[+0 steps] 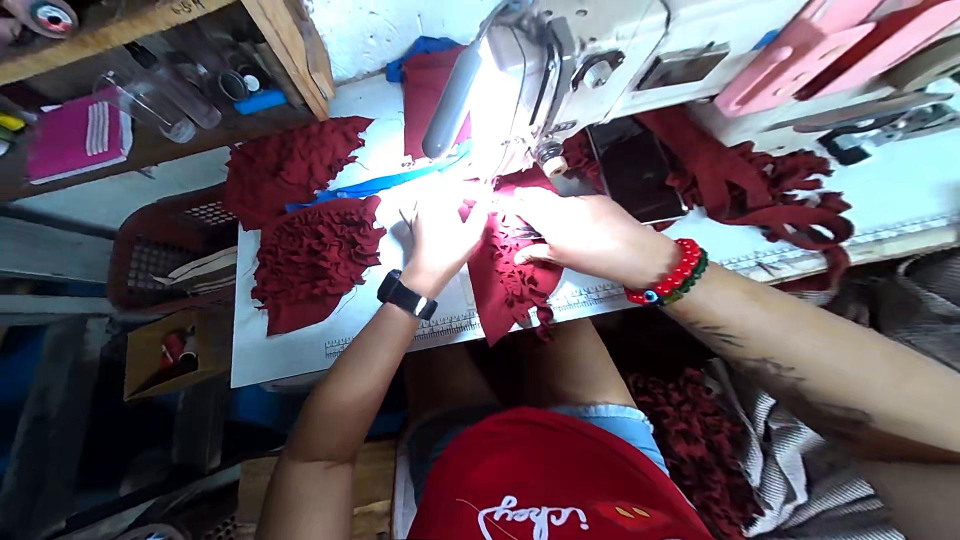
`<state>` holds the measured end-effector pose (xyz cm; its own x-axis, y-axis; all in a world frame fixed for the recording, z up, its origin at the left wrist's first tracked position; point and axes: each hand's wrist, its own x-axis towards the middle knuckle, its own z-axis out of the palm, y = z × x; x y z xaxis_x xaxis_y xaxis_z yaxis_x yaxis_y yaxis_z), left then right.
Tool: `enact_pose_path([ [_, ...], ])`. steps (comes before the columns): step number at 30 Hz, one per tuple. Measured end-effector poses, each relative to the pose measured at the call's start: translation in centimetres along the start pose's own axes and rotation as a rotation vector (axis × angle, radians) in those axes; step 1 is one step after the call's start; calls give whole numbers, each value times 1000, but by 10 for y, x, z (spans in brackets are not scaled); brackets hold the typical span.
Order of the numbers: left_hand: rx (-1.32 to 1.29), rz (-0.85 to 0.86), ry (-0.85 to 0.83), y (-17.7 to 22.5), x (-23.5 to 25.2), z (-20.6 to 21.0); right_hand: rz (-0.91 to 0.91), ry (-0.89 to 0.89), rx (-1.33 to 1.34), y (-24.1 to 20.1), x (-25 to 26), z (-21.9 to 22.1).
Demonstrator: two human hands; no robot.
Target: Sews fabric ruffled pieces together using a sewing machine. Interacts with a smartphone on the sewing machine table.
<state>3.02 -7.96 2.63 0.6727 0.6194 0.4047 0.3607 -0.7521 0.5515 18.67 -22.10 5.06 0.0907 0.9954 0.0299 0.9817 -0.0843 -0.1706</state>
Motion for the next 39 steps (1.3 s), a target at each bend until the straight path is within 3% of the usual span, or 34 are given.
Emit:
enact_pose_path([
  [6,-125,-99,136,34,-14,-3,50,103,19,-6,-15,2],
  [15,220,105,353,36,6,3,46,294,348,2,-66,6],
  [18,177,160,231,37,-15,-1,94,351,616,-3,-58,3],
  [21,134,171,102,36,-38,5,154,328,1055,-22,-35,-7],
  [24,124,171,66,39,-59,6,208,337,1426,-39,-18,-10],
  [26,147,181,56,42,-65,2,243,460,1359,-43,-10,-5],
  [30,-16,108,35,39,-58,-8,39,685,650,-32,-15,20],
  [33,-569,-177,-138,41,-35,-28,-245,480,409,-33,-42,34],
  [35,-978,-307,-144,43,-22,-36,-312,330,417,-31,-53,36],
  [36,-993,-318,-114,44,-17,-38,-251,273,496,-25,-53,30],
  [39,-682,-263,28,38,-12,-38,98,264,822,8,-27,14],
])
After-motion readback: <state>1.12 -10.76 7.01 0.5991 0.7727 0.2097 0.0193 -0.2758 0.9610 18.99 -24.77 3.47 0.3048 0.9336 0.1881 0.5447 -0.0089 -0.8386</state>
